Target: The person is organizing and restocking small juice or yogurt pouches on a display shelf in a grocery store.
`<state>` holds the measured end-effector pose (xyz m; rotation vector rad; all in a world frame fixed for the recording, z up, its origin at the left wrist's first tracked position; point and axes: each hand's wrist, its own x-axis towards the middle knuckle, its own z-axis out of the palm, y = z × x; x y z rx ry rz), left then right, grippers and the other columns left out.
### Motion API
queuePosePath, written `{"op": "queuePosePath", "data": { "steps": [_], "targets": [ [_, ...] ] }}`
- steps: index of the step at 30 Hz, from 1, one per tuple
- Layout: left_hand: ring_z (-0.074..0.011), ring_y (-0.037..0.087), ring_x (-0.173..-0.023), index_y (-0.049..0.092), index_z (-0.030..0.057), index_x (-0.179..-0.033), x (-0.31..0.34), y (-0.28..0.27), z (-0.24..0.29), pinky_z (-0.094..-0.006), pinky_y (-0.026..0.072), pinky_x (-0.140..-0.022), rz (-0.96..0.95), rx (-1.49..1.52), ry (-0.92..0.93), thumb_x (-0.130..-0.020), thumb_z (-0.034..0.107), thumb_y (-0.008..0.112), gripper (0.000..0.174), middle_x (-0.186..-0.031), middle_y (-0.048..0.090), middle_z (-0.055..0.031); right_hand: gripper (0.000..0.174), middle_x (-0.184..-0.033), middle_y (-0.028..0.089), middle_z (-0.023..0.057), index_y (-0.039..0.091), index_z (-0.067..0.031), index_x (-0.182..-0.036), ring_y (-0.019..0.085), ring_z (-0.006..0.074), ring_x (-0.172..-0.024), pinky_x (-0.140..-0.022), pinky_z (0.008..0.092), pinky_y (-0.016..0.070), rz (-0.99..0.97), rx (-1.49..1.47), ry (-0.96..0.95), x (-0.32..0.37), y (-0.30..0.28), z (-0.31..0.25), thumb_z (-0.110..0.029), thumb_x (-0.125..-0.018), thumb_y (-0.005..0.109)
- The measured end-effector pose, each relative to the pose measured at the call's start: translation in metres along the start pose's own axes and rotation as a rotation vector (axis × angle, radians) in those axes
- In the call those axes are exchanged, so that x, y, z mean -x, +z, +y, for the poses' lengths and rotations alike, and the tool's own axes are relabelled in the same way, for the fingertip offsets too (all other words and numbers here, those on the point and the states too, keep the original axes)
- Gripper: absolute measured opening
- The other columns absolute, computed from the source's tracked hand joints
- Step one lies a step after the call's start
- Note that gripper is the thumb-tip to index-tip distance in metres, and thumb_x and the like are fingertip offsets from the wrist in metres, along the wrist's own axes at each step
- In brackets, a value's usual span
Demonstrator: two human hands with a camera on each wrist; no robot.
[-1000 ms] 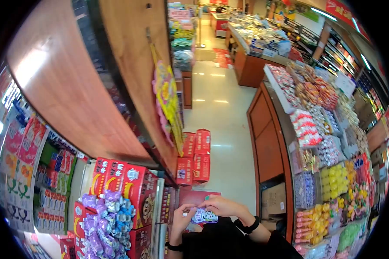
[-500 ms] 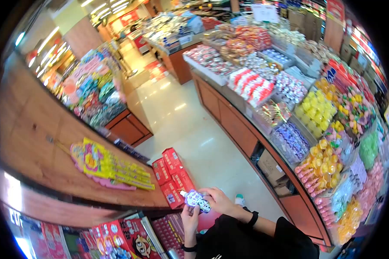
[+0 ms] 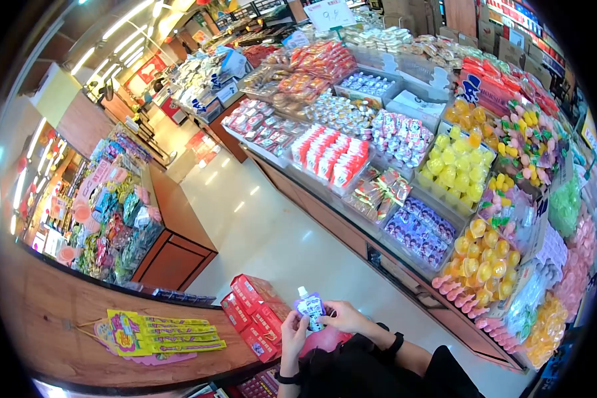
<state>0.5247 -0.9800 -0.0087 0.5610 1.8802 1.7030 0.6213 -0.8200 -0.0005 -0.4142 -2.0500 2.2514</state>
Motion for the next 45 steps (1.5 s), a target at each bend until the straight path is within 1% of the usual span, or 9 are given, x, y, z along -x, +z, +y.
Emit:
{"op": "queuePosePath", "data": {
  "steps": [5, 11, 22, 26, 28, 34, 37, 40, 45],
  "targets": [
    [-0.0076, 0.055, -0.083, 0.057, -0.0016, -0.113, -0.037, 0.016, 0.010, -0.0221, 0.0458, -0.073, -0.110, -0.018, -0.058, -0.091, 0.008, 0.060, 0.024, -0.089, 0.060, -0.0009, 0.029, -0.091, 0.066, 0.0059, 0.060, 0.0011, -0.110, 0.060, 0.0110, -0.082, -0.075, 0.0292, 0.0494, 0.088, -0.123, 0.041, -0.025, -0.024, 0.014, -0.008, -0.083, 0.067],
    [-0.0121, 0.059, -0.098, 0.049, -0.0034, -0.126, -0.149, 0.012, 0.004, -0.0258, 0.0476, -0.086, -0.338, 0.070, -0.143, -0.092, 0.004, 0.057, 0.036, -0.108, 0.062, -0.0071, 0.030, -0.083, 0.064, 0.0047, 0.061, 0.0009, -0.110, 0.058, 0.0101, -0.074, -0.068, 0.0270, 0.0489, 0.417, -0.168, 0.038, -0.097, -0.045, 0.011, -0.011, -0.084, 0.067],
    [-0.0124, 0.061, -0.089, 0.048, -0.0033, -0.129, -0.330, -0.037, 0.011, -0.0259, 0.0506, -0.077, -0.484, 0.079, 0.019, -0.091, 0.006, 0.060, 0.041, -0.101, 0.064, -0.0086, 0.028, -0.089, 0.064, 0.0044, 0.061, -0.0011, -0.109, 0.057, 0.0098, -0.079, -0.073, 0.0269, 0.0471, 0.557, -0.173, -0.004, -0.263, -0.065, -0.029, -0.007, -0.083, 0.066],
    [-0.0165, 0.054, -0.109, 0.041, -0.0040, -0.134, -0.382, -0.040, 0.022, -0.0290, 0.0449, -0.092, -0.644, 0.136, 0.019, -0.090, -0.001, 0.057, 0.047, -0.121, 0.055, -0.0108, 0.024, -0.083, 0.065, 0.0060, 0.062, -0.0005, -0.105, 0.057, 0.0109, -0.074, -0.068, 0.0282, 0.0466, 0.703, -0.088, -0.062, -0.293, -0.076, -0.060, -0.008, -0.082, 0.066],
    [-0.0172, 0.054, -0.111, 0.041, -0.0052, -0.134, -0.405, -0.027, 0.035, -0.0306, 0.0438, -0.095, -0.679, 0.224, 0.006, -0.088, -0.002, 0.060, 0.049, -0.122, 0.055, -0.0115, 0.026, -0.082, 0.065, 0.0059, 0.062, -0.0006, -0.104, 0.057, 0.0113, -0.072, -0.068, 0.0281, 0.0468, 0.760, 0.038, 0.023, -0.299, -0.086, -0.072, -0.011, -0.081, 0.068],
    [-0.0158, 0.056, -0.104, 0.040, -0.0075, -0.134, -0.469, 0.025, 0.066, -0.0283, 0.0467, -0.089, -0.831, 0.149, 0.005, -0.088, 0.001, 0.062, 0.052, -0.118, 0.057, -0.0122, 0.034, -0.081, 0.065, 0.0047, 0.060, 0.0008, -0.108, 0.060, 0.0088, -0.070, -0.063, 0.0247, 0.0481, 0.778, -0.011, -0.140, -0.307, -0.153, -0.093, -0.019, -0.083, 0.071],
    [-0.0138, 0.056, -0.100, 0.041, -0.0072, -0.134, -0.503, 0.068, 0.103, -0.0261, 0.0473, -0.086, -0.903, 0.026, 0.171, -0.088, 0.002, 0.063, 0.051, -0.114, 0.058, -0.0108, 0.029, -0.076, 0.065, 0.0050, 0.061, 0.0015, -0.098, 0.059, 0.0088, -0.065, -0.059, 0.0262, 0.0477, 0.786, -0.021, 0.005, -0.306, -0.204, -0.126, -0.021, -0.083, 0.072],
    [-0.0120, 0.055, -0.100, 0.041, -0.0067, -0.135, -0.525, 0.105, 0.144, -0.0257, 0.0467, -0.084, -0.919, -0.017, 0.199, -0.088, 0.000, 0.062, 0.052, -0.116, 0.056, -0.0082, 0.029, -0.075, 0.065, 0.0051, 0.060, 0.0020, -0.098, 0.057, 0.0084, -0.065, -0.059, 0.0260, 0.0468, 0.842, 0.271, -0.035, -0.302, -0.248, -0.168, -0.018, -0.082, 0.072],
    [-0.0077, 0.053, -0.080, 0.046, -0.0057, -0.130, -0.574, 0.193, 0.225, -0.0219, 0.0459, -0.068, -0.875, -0.204, 0.552, -0.085, 0.004, 0.065, 0.050, -0.099, 0.062, -0.0068, 0.033, -0.076, 0.064, 0.0059, 0.059, 0.0031, -0.107, 0.056, 0.0076, -0.067, -0.061, 0.0283, 0.0475, 0.899, 0.244, -0.247, -0.302, -0.337, -0.239, -0.014, -0.081, 0.071]
  ]
}}
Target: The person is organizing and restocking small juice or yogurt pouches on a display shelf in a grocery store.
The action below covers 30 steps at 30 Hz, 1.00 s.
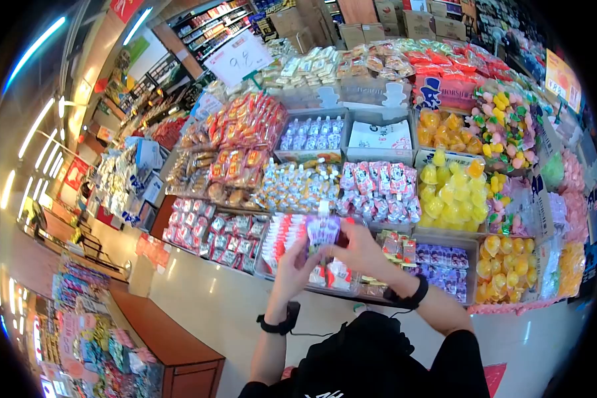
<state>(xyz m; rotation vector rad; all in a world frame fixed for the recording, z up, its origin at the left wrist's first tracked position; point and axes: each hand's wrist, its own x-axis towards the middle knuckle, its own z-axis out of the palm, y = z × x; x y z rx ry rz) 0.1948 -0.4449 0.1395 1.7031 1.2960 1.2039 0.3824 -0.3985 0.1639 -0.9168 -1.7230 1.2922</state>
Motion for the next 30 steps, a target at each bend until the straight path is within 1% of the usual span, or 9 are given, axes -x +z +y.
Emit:
{"op": "queuePosePath", "data": {
  "steps": [3, 5, 13, 17, 20, 23, 25, 27, 30],
  "targets": [
    [-0.0061, 0.045, -0.069, 0.049, -0.0033, -0.129, -0.088, -0.005, 0.021, -0.0208, 0.0412, -0.060, -0.025, -0.262, 0.047, -0.085, 0.010, 0.066, 0.049, -0.088, 0.061, -0.0052, 0.035, -0.079, 0.065, 0.0046, 0.057, 0.0030, -0.111, 0.058, 0.0087, -0.068, -0.063, 0.0275, 0.0487, 0.062, 0.071, -0.107, -0.066, -0.044, -0.005, -0.010, -0.081, 0.069],
    [-0.0057, 0.047, -0.070, 0.049, -0.0023, -0.129, -0.149, 0.002, 0.016, -0.0215, 0.0418, -0.060, -0.013, -0.104, 0.089, -0.086, 0.012, 0.064, 0.047, -0.087, 0.060, -0.0051, 0.038, -0.082, 0.065, 0.0037, 0.056, 0.0023, -0.115, 0.059, 0.0104, -0.068, -0.063, 0.0277, 0.0490, 0.071, -0.160, -0.161, -0.117, -0.073, -0.002, -0.010, -0.082, 0.068],
    [-0.0212, 0.059, -0.071, 0.050, -0.0045, -0.125, -0.340, 0.054, -0.072, -0.0327, 0.0481, -0.067, -0.011, -0.151, 0.096, -0.084, 0.016, 0.066, 0.049, -0.095, 0.063, -0.0186, 0.026, -0.084, 0.066, 0.0038, 0.066, 0.0000, -0.100, 0.057, 0.0107, -0.073, -0.067, 0.0295, 0.0465, 0.094, -0.029, 0.037, -0.292, -0.175, 0.078, -0.013, -0.078, 0.070],
    [-0.0300, 0.065, -0.083, 0.047, -0.0005, -0.128, -0.372, 0.092, -0.119, -0.0374, 0.0502, -0.072, -0.012, -0.308, -0.034, -0.080, 0.029, 0.068, 0.060, -0.104, 0.064, -0.0200, 0.018, -0.074, 0.063, 0.0044, 0.068, -0.0008, -0.088, 0.055, 0.0127, -0.064, -0.056, 0.0277, 0.0418, 0.195, -0.093, 0.221, -0.341, -0.198, 0.175, -0.013, -0.075, 0.069],
    [-0.0329, 0.061, -0.099, 0.048, 0.0022, -0.128, -0.390, 0.123, -0.185, -0.0465, 0.0437, -0.085, -0.021, -0.590, -0.062, -0.080, 0.035, 0.066, 0.061, -0.112, 0.061, -0.0213, 0.019, -0.075, 0.060, 0.0057, 0.063, 0.0009, -0.087, 0.052, 0.0132, -0.055, -0.046, 0.0279, 0.0392, 0.177, -0.223, 0.448, -0.367, -0.205, 0.251, -0.014, -0.077, 0.070],
    [-0.0354, 0.051, -0.112, 0.050, 0.0041, -0.126, -0.383, 0.139, -0.209, -0.0573, 0.0292, -0.095, -0.063, -0.788, -0.180, -0.081, 0.039, 0.064, 0.058, -0.118, 0.056, -0.0211, 0.022, -0.072, 0.063, 0.0126, 0.064, 0.0072, -0.086, 0.060, 0.0198, -0.055, -0.043, 0.0333, 0.0425, 0.256, 0.012, 0.606, -0.384, -0.195, 0.295, -0.010, -0.074, 0.063],
    [-0.0382, 0.042, -0.118, 0.051, 0.0039, -0.124, -0.380, 0.142, -0.219, -0.0638, 0.0193, -0.096, -0.103, -0.880, -0.065, -0.082, 0.038, 0.062, 0.055, -0.120, 0.053, -0.0204, 0.023, -0.073, 0.063, 0.0170, 0.062, 0.0104, -0.085, 0.063, 0.0226, -0.058, -0.046, 0.0361, 0.0480, 0.329, -0.013, 0.666, -0.384, -0.186, 0.308, -0.009, -0.072, 0.063],
    [-0.0400, 0.039, -0.116, 0.053, 0.0006, -0.119, -0.376, 0.147, -0.226, -0.0636, 0.0201, -0.096, -0.068, -0.877, 0.005, -0.083, 0.036, 0.060, 0.050, -0.116, 0.052, -0.0208, 0.023, -0.076, 0.064, 0.0199, 0.062, 0.0121, -0.084, 0.064, 0.0253, -0.060, -0.048, 0.0386, 0.0506, 0.333, -0.064, 0.674, -0.388, -0.184, 0.318, -0.007, -0.072, 0.062],
    [-0.0416, 0.034, -0.121, 0.057, -0.0038, -0.106, -0.370, 0.152, -0.228, -0.0672, 0.0190, -0.097, 0.061, -0.950, 0.232, -0.087, 0.034, 0.057, 0.043, -0.117, 0.048, -0.0240, 0.033, -0.077, 0.060, 0.0155, 0.051, 0.0110, -0.099, 0.060, 0.0227, -0.061, -0.048, 0.0365, 0.0476, 0.091, 0.104, 0.754, -0.395, -0.189, 0.316, -0.004, -0.073, 0.065]
  ]
}}
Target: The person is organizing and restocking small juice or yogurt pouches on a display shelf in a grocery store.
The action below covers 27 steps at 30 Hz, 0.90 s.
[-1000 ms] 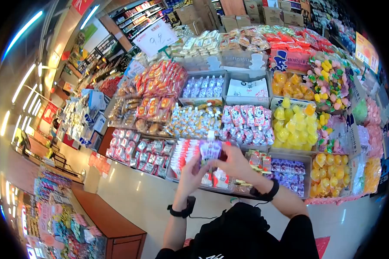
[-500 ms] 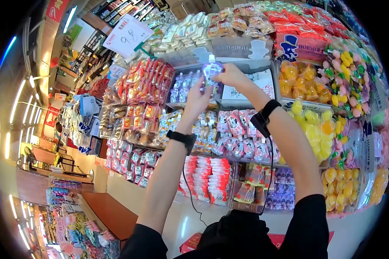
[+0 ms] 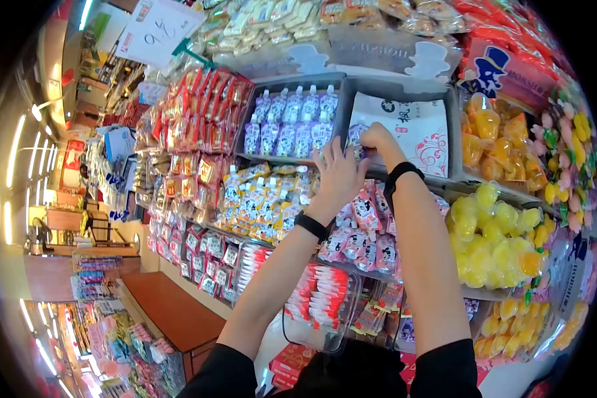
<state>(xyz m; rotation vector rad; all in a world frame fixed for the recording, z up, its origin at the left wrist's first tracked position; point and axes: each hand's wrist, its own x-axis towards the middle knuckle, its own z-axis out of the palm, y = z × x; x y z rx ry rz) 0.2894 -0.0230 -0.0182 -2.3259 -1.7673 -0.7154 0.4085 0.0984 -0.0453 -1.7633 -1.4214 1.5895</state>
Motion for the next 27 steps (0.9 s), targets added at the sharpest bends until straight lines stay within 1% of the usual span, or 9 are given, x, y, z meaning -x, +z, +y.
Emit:
{"op": "queuePosePath", "data": {
  "steps": [4, 7, 11, 13, 16, 20, 23, 25, 27],
  "targets": [
    [-0.0420, 0.034, -0.122, 0.060, -0.0042, -0.103, 0.001, -0.004, -0.005, -0.0681, 0.0167, -0.099, -0.125, -0.001, 0.003, -0.088, 0.040, 0.053, 0.047, -0.106, 0.054, -0.0234, 0.035, -0.078, 0.059, 0.0155, 0.051, 0.0126, -0.099, 0.059, 0.0215, -0.059, -0.047, 0.0353, 0.0455, -0.121, 0.146, -0.042, 0.002, 0.005, -0.004, -0.005, -0.073, 0.066],
    [-0.0421, 0.035, -0.122, 0.061, -0.0040, -0.101, -0.001, -0.004, -0.004, -0.0681, 0.0148, -0.100, -0.130, -0.033, 0.010, -0.088, 0.042, 0.053, 0.048, -0.101, 0.056, -0.0229, 0.048, -0.100, 0.063, 0.0279, 0.052, 0.0103, -0.113, 0.065, 0.0356, -0.086, -0.070, 0.0392, 0.0529, -0.012, 0.610, -0.060, 0.005, 0.006, -0.017, -0.015, -0.075, 0.067],
    [-0.0419, 0.034, -0.123, 0.062, -0.0035, -0.098, -0.002, -0.006, -0.002, -0.0680, 0.0129, -0.101, -0.119, -0.031, -0.021, -0.088, 0.044, 0.053, 0.049, -0.100, 0.057, -0.0232, 0.039, -0.097, 0.065, 0.0281, 0.062, 0.0079, -0.102, 0.066, 0.0380, -0.085, -0.067, 0.0407, 0.0534, 0.284, 0.616, -0.223, -0.002, 0.019, -0.005, -0.017, -0.072, 0.067],
    [-0.0421, 0.032, -0.125, 0.060, -0.0041, -0.107, -0.002, -0.009, -0.002, -0.0678, 0.0118, -0.101, -0.190, -0.019, -0.055, -0.087, 0.044, 0.054, 0.052, -0.106, 0.055, -0.0231, 0.060, -0.111, 0.061, 0.0257, 0.050, 0.0071, -0.121, 0.063, 0.0364, -0.094, -0.079, 0.0412, 0.0513, -0.082, 0.638, -0.126, -0.008, 0.011, -0.012, -0.028, -0.077, 0.069],
    [-0.0434, 0.029, -0.128, 0.048, -0.0053, -0.123, 0.003, -0.012, 0.001, -0.0669, 0.0115, -0.102, -0.141, 0.078, -0.068, -0.086, 0.043, 0.057, 0.061, -0.121, 0.048, -0.0245, 0.061, -0.107, 0.063, 0.0191, 0.047, 0.0045, -0.126, 0.063, 0.0295, -0.083, -0.073, 0.0411, 0.0511, -0.143, 0.310, -0.111, -0.021, 0.015, 0.006, -0.034, -0.082, 0.065],
    [-0.0446, 0.025, -0.130, 0.034, -0.0060, -0.134, 0.018, -0.025, 0.009, -0.0627, 0.0128, -0.105, -0.117, 0.122, -0.095, -0.085, 0.040, 0.060, 0.072, -0.133, 0.038, -0.0256, 0.061, -0.105, 0.061, 0.0136, 0.043, 0.0014, -0.130, 0.059, 0.0219, -0.078, -0.069, 0.0396, 0.0494, -0.131, 0.322, -0.018, -0.003, 0.012, -0.006, -0.039, -0.087, 0.059],
    [-0.0455, 0.023, -0.131, 0.030, -0.0071, -0.135, 0.033, -0.051, 0.016, -0.0584, 0.0144, -0.106, -0.094, 0.249, -0.062, -0.084, 0.036, 0.063, 0.075, -0.137, 0.033, -0.0268, 0.063, -0.108, 0.059, 0.0128, 0.040, -0.0010, -0.133, 0.057, 0.0202, -0.079, -0.069, 0.0383, 0.0482, -0.137, 0.216, 0.039, 0.010, 0.016, -0.012, -0.043, -0.089, 0.055],
    [-0.0454, 0.023, -0.131, 0.033, -0.0076, -0.134, 0.050, -0.074, 0.022, -0.0551, 0.0153, -0.107, -0.077, 0.300, -0.039, -0.083, 0.034, 0.064, 0.073, -0.137, 0.033, -0.0270, 0.067, -0.105, 0.063, 0.0180, 0.047, -0.0002, -0.129, 0.063, 0.0288, -0.084, -0.065, 0.0459, 0.0504, -0.175, 0.132, -0.041, 0.015, 0.015, -0.008, -0.050, -0.085, 0.056],
    [-0.0457, 0.023, -0.131, 0.034, -0.0055, -0.134, 0.074, -0.104, 0.030, -0.0542, 0.0183, -0.107, -0.066, 0.301, -0.087, -0.083, 0.032, 0.065, 0.071, -0.138, 0.032, -0.0269, 0.069, -0.118, 0.055, 0.0136, 0.034, -0.0023, -0.138, 0.057, 0.0228, -0.095, -0.077, 0.0401, 0.0475, -0.157, 0.111, -0.001, 0.012, 0.014, 0.002, -0.045, -0.088, 0.056]
  ]
}}
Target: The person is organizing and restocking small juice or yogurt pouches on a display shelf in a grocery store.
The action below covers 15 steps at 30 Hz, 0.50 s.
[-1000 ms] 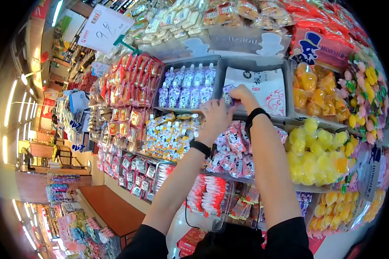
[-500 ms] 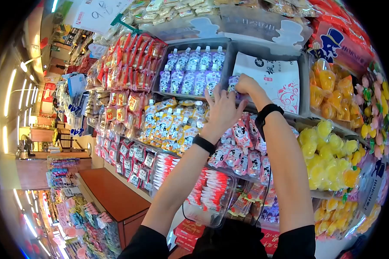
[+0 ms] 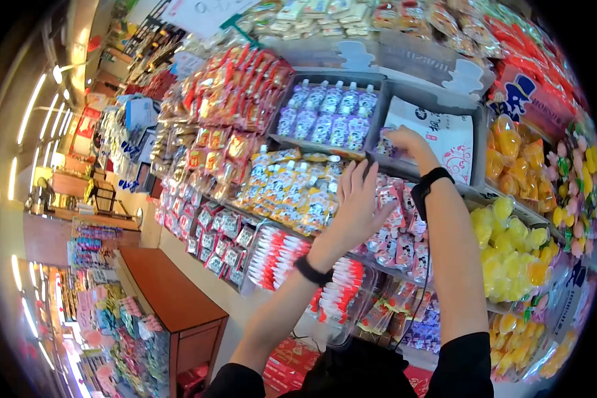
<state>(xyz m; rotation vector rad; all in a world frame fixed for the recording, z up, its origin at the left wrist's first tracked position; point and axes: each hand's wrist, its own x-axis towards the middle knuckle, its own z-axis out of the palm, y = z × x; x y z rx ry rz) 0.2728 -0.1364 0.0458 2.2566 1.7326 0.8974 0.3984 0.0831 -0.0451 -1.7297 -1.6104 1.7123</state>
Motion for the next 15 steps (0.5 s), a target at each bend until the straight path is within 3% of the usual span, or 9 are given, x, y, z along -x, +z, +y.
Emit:
{"op": "queuePosePath", "data": {
  "steps": [2, 4, 6, 8, 10, 13, 15],
  "targets": [
    [-0.0461, 0.025, -0.130, 0.036, -0.0030, -0.134, 0.034, -0.028, 0.013, -0.0540, 0.0211, -0.106, 0.007, 0.035, -0.025, -0.083, 0.033, 0.065, 0.069, -0.138, 0.032, -0.0269, 0.065, -0.112, 0.059, 0.0192, 0.046, 0.0003, -0.131, 0.060, 0.0269, -0.091, -0.072, 0.0429, 0.0487, 0.374, 0.159, -0.059, 0.017, -0.001, -0.003, -0.047, -0.087, 0.055],
    [-0.0434, 0.027, -0.130, 0.037, -0.0010, -0.135, 0.073, -0.060, 0.027, -0.0511, 0.0250, -0.106, -0.022, 0.127, -0.077, -0.082, 0.025, 0.069, 0.067, -0.138, 0.033, -0.0252, 0.063, -0.108, 0.060, 0.0172, 0.046, 0.0016, -0.131, 0.059, 0.0257, -0.093, -0.077, 0.0370, 0.0477, 0.619, 0.391, -0.308, -0.009, -0.014, 0.017, -0.044, -0.088, 0.056],
    [-0.0386, 0.037, -0.126, 0.041, -0.0002, -0.133, 0.119, -0.084, 0.034, -0.0452, 0.0320, -0.103, -0.023, 0.257, -0.116, -0.081, 0.018, 0.070, 0.062, -0.132, 0.041, -0.0231, 0.057, -0.106, 0.060, 0.0157, 0.046, 0.0025, -0.129, 0.057, 0.0228, -0.098, -0.082, 0.0325, 0.0461, 0.505, 0.156, -0.391, 0.082, -0.011, -0.026, -0.037, -0.090, 0.057],
    [-0.0357, 0.044, -0.122, 0.044, 0.0004, -0.131, 0.169, -0.105, 0.041, -0.0417, 0.0372, -0.101, 0.018, 0.341, -0.154, -0.081, 0.014, 0.070, 0.059, -0.128, 0.047, -0.0219, 0.046, -0.101, 0.061, 0.0126, 0.050, 0.0011, -0.126, 0.057, 0.0181, -0.092, -0.085, 0.0308, 0.0450, 0.571, 0.089, -0.754, 0.099, -0.004, 0.000, -0.028, -0.091, 0.058],
    [-0.0311, 0.057, -0.109, 0.050, 0.0009, -0.125, 0.218, -0.127, 0.050, -0.0365, 0.0453, -0.093, -0.032, 0.515, -0.326, -0.082, 0.010, 0.068, 0.048, -0.115, 0.058, -0.0179, 0.037, -0.101, 0.061, 0.0098, 0.055, -0.0002, -0.121, 0.057, 0.0158, -0.087, -0.082, 0.0299, 0.0456, 0.502, 0.036, -0.879, 0.190, 0.029, -0.011, -0.023, -0.092, 0.058],
    [-0.0289, 0.061, -0.101, 0.053, 0.0015, -0.122, 0.307, -0.124, 0.057, -0.0351, 0.0491, -0.088, 0.156, 0.530, -0.458, -0.084, 0.008, 0.067, 0.041, -0.108, 0.062, -0.0141, 0.032, -0.103, 0.061, 0.0054, 0.058, -0.0037, -0.119, 0.057, 0.0147, -0.090, -0.085, 0.0304, 0.0461, 0.325, 0.046, -0.754, 0.288, 0.083, 0.005, -0.022, -0.093, 0.057],
    [-0.0287, 0.060, -0.104, 0.052, 0.0022, -0.124, 0.364, -0.123, 0.066, -0.0353, 0.0485, -0.089, 0.235, 0.595, -0.527, -0.084, 0.008, 0.066, 0.042, -0.112, 0.061, -0.0139, 0.030, -0.105, 0.061, 0.0048, 0.058, -0.0050, -0.118, 0.057, 0.0147, -0.093, -0.087, 0.0308, 0.0461, 0.274, 0.050, -0.677, 0.341, 0.115, 0.025, -0.021, -0.093, 0.058]
  ]
}}
